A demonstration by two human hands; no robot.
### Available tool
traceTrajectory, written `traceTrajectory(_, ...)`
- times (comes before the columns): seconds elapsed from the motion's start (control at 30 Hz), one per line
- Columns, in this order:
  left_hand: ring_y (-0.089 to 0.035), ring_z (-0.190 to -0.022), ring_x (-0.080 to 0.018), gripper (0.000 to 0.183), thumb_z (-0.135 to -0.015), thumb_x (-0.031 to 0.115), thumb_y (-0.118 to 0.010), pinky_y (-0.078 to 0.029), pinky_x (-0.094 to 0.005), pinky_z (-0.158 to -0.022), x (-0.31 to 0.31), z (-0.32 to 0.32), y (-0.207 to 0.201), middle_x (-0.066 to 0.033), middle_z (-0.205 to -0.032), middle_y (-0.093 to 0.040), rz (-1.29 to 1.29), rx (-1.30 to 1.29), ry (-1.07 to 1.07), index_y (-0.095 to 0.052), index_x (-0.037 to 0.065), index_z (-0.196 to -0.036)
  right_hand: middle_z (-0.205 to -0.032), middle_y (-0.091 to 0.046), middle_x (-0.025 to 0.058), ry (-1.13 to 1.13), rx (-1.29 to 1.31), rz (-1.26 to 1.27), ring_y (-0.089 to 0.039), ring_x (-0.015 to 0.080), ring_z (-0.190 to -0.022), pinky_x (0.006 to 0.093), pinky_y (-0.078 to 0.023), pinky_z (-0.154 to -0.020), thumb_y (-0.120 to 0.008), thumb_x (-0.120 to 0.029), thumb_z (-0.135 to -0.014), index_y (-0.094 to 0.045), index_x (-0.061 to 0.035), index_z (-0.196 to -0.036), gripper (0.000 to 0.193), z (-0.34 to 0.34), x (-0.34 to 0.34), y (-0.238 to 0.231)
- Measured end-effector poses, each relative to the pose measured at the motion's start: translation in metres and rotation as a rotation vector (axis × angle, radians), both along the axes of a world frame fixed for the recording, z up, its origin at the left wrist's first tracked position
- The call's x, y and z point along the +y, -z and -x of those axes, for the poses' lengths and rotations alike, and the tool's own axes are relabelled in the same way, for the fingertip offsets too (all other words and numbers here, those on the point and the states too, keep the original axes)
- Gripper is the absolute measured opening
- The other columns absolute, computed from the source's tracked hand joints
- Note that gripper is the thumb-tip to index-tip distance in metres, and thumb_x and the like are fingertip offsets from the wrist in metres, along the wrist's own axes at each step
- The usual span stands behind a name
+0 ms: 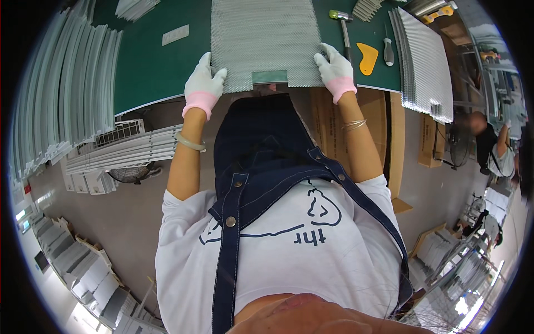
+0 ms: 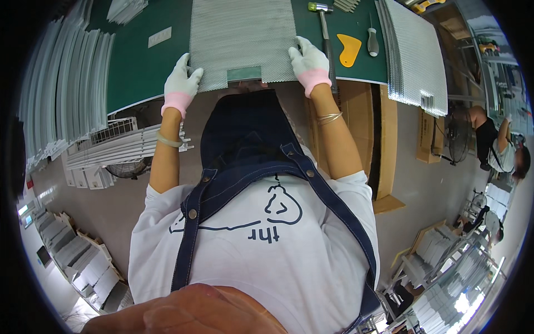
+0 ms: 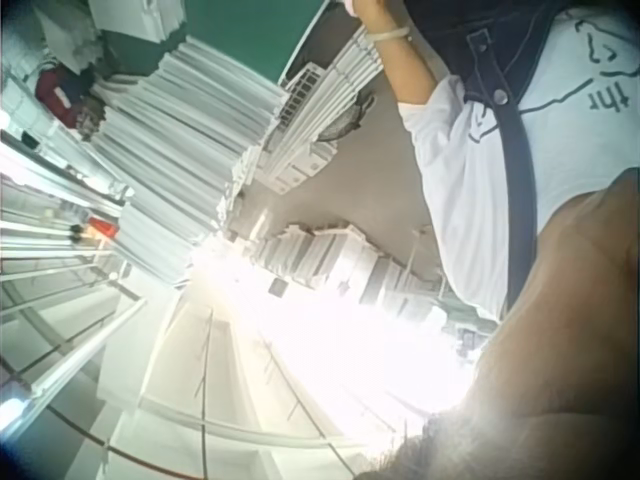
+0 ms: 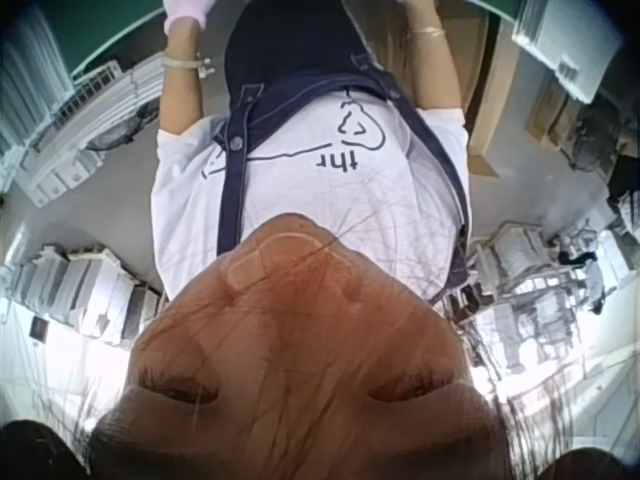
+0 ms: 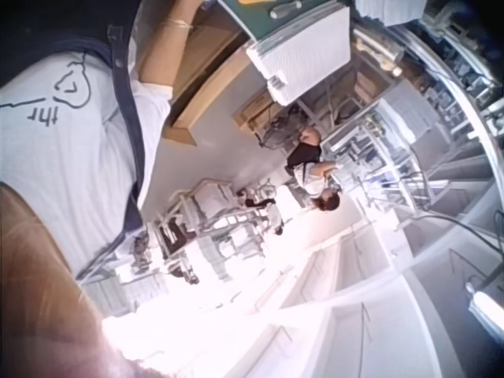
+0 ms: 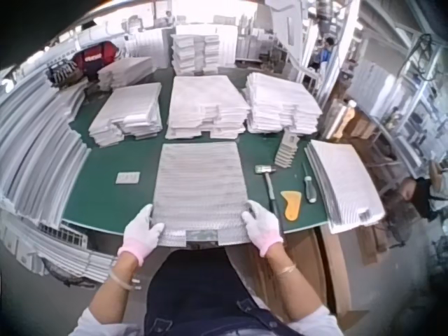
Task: Assembling metal mesh air filters by attaching frames and components using manual and power tools.
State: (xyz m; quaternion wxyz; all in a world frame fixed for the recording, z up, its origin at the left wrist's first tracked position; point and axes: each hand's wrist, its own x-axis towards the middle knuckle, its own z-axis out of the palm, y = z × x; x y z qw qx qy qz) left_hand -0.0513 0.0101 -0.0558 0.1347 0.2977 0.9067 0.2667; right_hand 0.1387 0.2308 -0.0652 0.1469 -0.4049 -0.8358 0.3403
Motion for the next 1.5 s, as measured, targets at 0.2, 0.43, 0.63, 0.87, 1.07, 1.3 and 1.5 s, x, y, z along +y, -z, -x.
traceTrajectory(0.2, -0.053, -0.109, -0.0332, 0.056, -0.082, 0.028, -0.059, -0.043, -0.0373, -0.092, 0.003, 0.004, 0.003, -0.0185, -0.122, -0.053, 0.057, 0.112, 0.027, -0.041, 0.003, -0.129, -0.111, -0.059, 0.0193, -0.021, -0.11, -0.177, -0.058, 0.0343, -0.098, 0.0391, -0.045, -0.088, -0.051, -0.03, -0.086, -0.052, -0.0054, -0.122, 0.043, 0.003, -0.003, -0.005)
traceTrajectory(0.43, -0.057, -0.098, -0.0328, 0.055, -0.08, 0.036, -0.063, -0.047, -0.0439, -0.082, 0.006, -0.008, -0.012, -0.0149, -0.111, -0.054, 0.336, 0.241, -0.054, -0.044, 0.014, -0.127, -0.103, -0.056, 0.0183, 0.064, -0.321, -0.339, -0.058, 0.035, -0.092, 0.0438, -0.049, -0.076, -0.054, -0.032, -0.086, -0.041, -0.0063, -0.125, 0.049, 0.009, -0.022, -0.014)
traceTrajectory(0.63, -0.052, -0.104, -0.0293, 0.035, -0.076, 0.031, -0.067, -0.044, -0.0418, -0.084, 0.0, -0.004, -0.022, -0.0096, -0.12, -0.052, 0.247, 0.515, 0.15, -0.062, 0.023, -0.11, -0.101, -0.054, 0.0178, -0.108, -0.196, -0.301, -0.058, 0.0357, -0.09, 0.0436, -0.048, -0.076, -0.055, -0.027, -0.085, -0.053, -0.0084, -0.106, 0.028, 0.005, -0.003, -0.007)
traceTrajectory(0.87, -0.049, -0.103, -0.0254, 0.023, -0.074, 0.036, -0.065, -0.041, -0.0398, -0.081, 0.016, 0.013, -0.027, -0.008, -0.115, -0.054, 0.225, 0.538, 0.292, -0.07, 0.017, -0.085, -0.095, -0.058, 0.015, -0.185, -0.128, -0.271, -0.058, 0.0327, -0.089, 0.0397, -0.046, -0.077, -0.051, -0.032, -0.086, -0.061, -0.0078, -0.099, 0.029, 0.007, 0.03, -0.049)
traceTrajectory(1.07, -0.046, -0.11, -0.0271, 0.04, -0.066, 0.033, -0.072, -0.04, -0.0402, -0.087, 0.036, 0.005, -0.043, -0.0108, -0.121, -0.05, 0.452, 0.582, 0.364, -0.064, 0.006, -0.093, -0.099, -0.062, 0.0165, -0.173, 0.308, -0.5, -0.055, 0.0331, -0.098, 0.0398, -0.043, -0.085, -0.051, -0.026, -0.084, -0.061, -0.0079, -0.103, 0.028, 0.081, 0.1, -0.1)
traceTrajectory(1.3, -0.045, -0.111, -0.0296, 0.053, -0.072, 0.033, -0.066, -0.037, -0.0442, -0.091, 0.076, 0.067, -0.078, -0.012, -0.124, -0.046, 0.011, 0.603, 0.257, -0.052, 0.007, -0.116, -0.12, -0.055, 0.0114, -0.068, -0.187, -0.838, -0.048, 0.0308, -0.112, 0.0403, -0.036, -0.095, -0.048, -0.038, -0.086, -0.054, -0.0065, -0.117, 0.044, 0.187, 0.159, -0.111)
traceTrajectory(1.5, -0.05, -0.114, -0.0295, 0.053, -0.079, 0.033, -0.055, -0.04, -0.0413, -0.096, 0.169, 0.168, -0.091, -0.0147, -0.122, -0.053, -0.03, 0.429, -0.024, -0.048, 0.006, -0.125, -0.114, -0.059, 0.0145, -0.026, -0.43, -0.699, -0.048, 0.0284, -0.112, 0.0398, -0.034, -0.093, -0.042, -0.049, -0.089, -0.056, -0.0063, -0.113, 0.051, 0.233, 0.174, -0.113)
